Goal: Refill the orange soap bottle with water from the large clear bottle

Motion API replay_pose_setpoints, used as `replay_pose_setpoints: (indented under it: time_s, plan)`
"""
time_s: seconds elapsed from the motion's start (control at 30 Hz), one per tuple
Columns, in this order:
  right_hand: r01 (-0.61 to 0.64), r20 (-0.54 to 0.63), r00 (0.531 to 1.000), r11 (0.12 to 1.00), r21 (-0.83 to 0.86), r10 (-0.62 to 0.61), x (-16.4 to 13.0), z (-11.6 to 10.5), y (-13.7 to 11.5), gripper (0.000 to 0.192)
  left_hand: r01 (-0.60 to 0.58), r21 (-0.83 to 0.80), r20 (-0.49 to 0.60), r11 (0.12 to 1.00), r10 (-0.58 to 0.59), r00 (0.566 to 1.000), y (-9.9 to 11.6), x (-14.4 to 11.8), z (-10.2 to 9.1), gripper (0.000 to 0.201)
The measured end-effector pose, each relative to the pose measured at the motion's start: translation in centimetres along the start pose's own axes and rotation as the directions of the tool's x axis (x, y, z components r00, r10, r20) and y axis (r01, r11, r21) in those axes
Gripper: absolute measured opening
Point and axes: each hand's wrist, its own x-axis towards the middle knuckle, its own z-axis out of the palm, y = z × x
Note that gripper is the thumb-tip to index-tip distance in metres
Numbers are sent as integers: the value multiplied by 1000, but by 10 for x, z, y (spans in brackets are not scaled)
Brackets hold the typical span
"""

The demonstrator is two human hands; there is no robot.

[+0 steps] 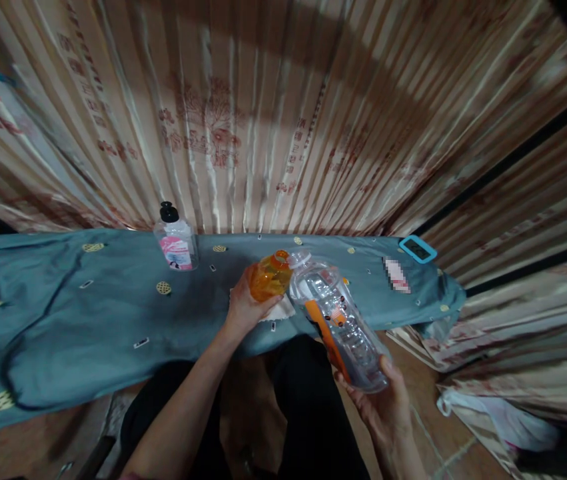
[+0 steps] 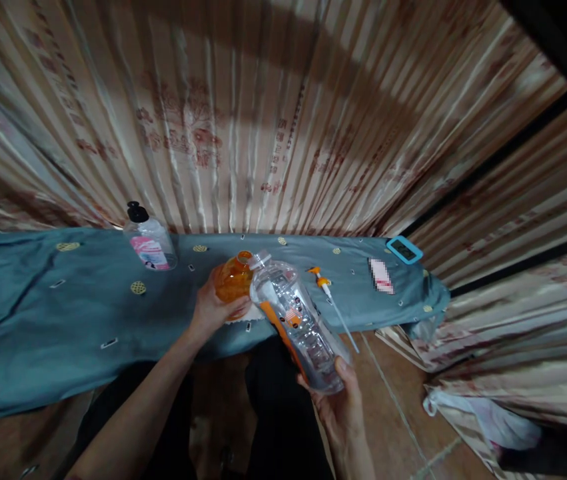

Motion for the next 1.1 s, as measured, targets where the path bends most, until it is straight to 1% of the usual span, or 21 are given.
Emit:
replay_pose_setpoints:
  time_s: [0.1,0.23,0.33,0.4,0.47,0.5,0.53,0.6,0.67,0.83,0.9,0.97,1.1]
  plan:
    - [14,-38,999,1000,1,-14,-4,7,2,41,-6,12,2,1000,6,1000,1,1,-2,67]
    - [27,-39,999,1000,-1,-27,-9,17,2,41,14,17,24,1000,-15,1000,2,2,-3,67]
    - [34,-49,998,999,-2,-34,-12,17,3,42,32,20,24,999,-33,999,4,2,-4,67]
    - [28,-34,999,1000,-10,-28,-11,10,3,43,35,9,29,999,-35,999,5,2,-3,67]
    - [13,-15,1000,1000,-12,-13,-9,-1,4,40,34,-12,44,999,-33,998,6,1,-3,66]
    - [-24,21,1000,1000,-5,24,-7,-7,4,37,39,-18,47,999,-39,998,6,0,-4,66]
    - [-44,27,999,999,0,44,-6,-13,4,33,46,-18,47,999,-46,998,7,0,-4,67]
    - [-64,27,998,998,2,64,-3,-19,3,38,60,-6,54,998,-59,997,8,0,-4,67]
    - [-66,-2,998,998,-15,66,-4,-15,2,39,62,5,53,998,-62,997,9,0,-5,67]
    - [-28,-113,993,999,-23,25,-19,16,-2,44,50,-7,53,999,-49,997,9,-1,-5,66]
    - [-21,-121,993,999,-32,17,-24,23,-3,46,54,-11,59,998,-53,997,10,-1,-5,67]
    - [-15,-124,992,999,-39,10,-27,23,-4,47,56,-23,64,998,-55,996,11,-1,-6,67]
    - [-6,-124,992,998,-68,-2,-29,13,-4,46,55,-50,69,997,-52,996,11,-1,-6,66]
